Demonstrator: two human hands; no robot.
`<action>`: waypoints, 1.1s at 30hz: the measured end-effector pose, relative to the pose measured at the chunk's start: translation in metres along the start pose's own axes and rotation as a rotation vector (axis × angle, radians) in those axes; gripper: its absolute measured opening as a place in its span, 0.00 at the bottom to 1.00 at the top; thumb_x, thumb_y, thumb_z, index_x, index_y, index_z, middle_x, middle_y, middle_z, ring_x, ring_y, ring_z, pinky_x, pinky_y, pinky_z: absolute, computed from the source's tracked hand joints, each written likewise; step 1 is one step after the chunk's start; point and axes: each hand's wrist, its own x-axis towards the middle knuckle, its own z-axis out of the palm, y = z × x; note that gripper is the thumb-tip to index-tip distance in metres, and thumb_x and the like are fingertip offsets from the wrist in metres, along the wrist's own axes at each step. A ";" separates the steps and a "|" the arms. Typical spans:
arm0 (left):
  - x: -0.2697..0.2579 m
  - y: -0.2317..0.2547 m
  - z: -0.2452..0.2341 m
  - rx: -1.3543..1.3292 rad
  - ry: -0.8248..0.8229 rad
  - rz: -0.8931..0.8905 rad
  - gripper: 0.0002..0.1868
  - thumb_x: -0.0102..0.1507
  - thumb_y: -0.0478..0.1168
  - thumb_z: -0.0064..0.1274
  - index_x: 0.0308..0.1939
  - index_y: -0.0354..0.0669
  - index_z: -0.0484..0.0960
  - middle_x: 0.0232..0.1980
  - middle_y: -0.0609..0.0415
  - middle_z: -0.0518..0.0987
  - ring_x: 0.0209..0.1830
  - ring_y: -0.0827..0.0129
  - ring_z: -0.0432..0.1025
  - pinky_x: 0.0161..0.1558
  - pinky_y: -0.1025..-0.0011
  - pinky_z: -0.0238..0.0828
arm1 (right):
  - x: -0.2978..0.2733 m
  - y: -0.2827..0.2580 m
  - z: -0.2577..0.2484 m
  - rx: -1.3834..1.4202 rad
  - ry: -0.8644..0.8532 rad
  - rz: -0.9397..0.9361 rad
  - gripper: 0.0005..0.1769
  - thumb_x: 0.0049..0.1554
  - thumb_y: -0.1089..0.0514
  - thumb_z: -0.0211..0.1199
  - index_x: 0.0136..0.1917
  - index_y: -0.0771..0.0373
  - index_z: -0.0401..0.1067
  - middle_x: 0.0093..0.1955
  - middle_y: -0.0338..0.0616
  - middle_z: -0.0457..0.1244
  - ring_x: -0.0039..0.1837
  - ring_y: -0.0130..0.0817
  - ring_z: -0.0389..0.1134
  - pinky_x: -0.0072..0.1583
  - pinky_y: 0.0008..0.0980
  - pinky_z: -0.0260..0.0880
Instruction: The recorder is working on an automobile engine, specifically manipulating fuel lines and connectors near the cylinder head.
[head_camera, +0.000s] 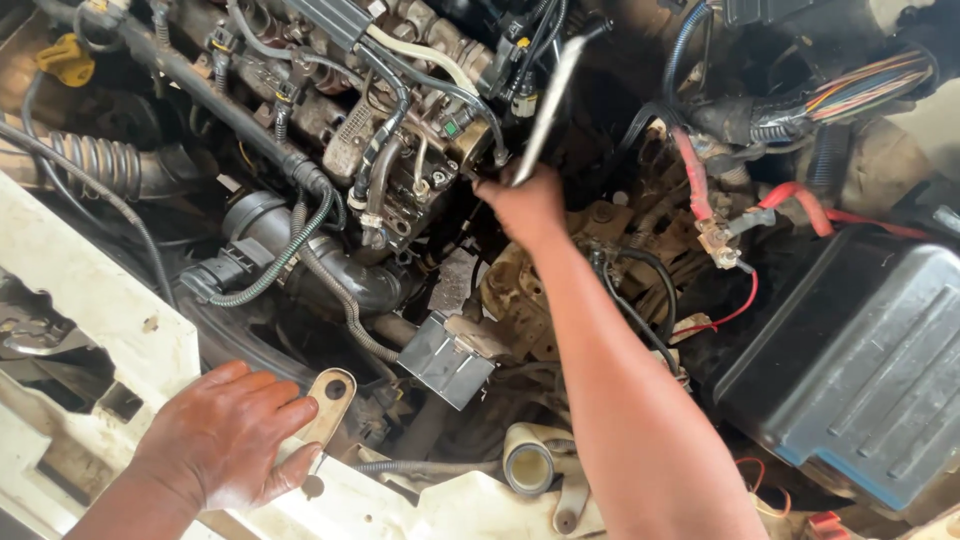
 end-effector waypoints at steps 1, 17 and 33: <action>-0.002 -0.004 0.009 0.024 -0.017 0.000 0.23 0.59 0.64 0.48 0.40 0.53 0.81 0.39 0.55 0.78 0.45 0.57 0.74 0.53 0.58 0.65 | 0.006 0.002 -0.001 0.072 0.013 -0.025 0.20 0.45 0.52 0.78 0.39 0.62 0.68 0.34 0.38 0.67 0.37 0.32 0.69 0.43 0.36 0.72; 0.000 -0.009 0.016 0.026 -0.223 -0.043 0.24 0.64 0.68 0.43 0.44 0.57 0.80 0.43 0.58 0.78 0.49 0.60 0.73 0.58 0.61 0.65 | -0.040 0.000 0.009 -0.379 0.325 -0.851 0.15 0.46 0.60 0.72 0.41 0.57 0.67 0.41 0.45 0.67 0.50 0.49 0.69 0.64 0.50 0.60; -0.002 -0.020 0.006 -0.128 -0.381 -0.062 0.26 0.68 0.66 0.43 0.55 0.52 0.77 0.53 0.53 0.77 0.63 0.61 0.70 0.73 0.55 0.55 | -0.024 -0.012 0.018 -0.204 0.339 -0.802 0.09 0.57 0.58 0.63 0.47 0.65 0.69 0.49 0.59 0.65 0.56 0.62 0.63 0.61 0.53 0.62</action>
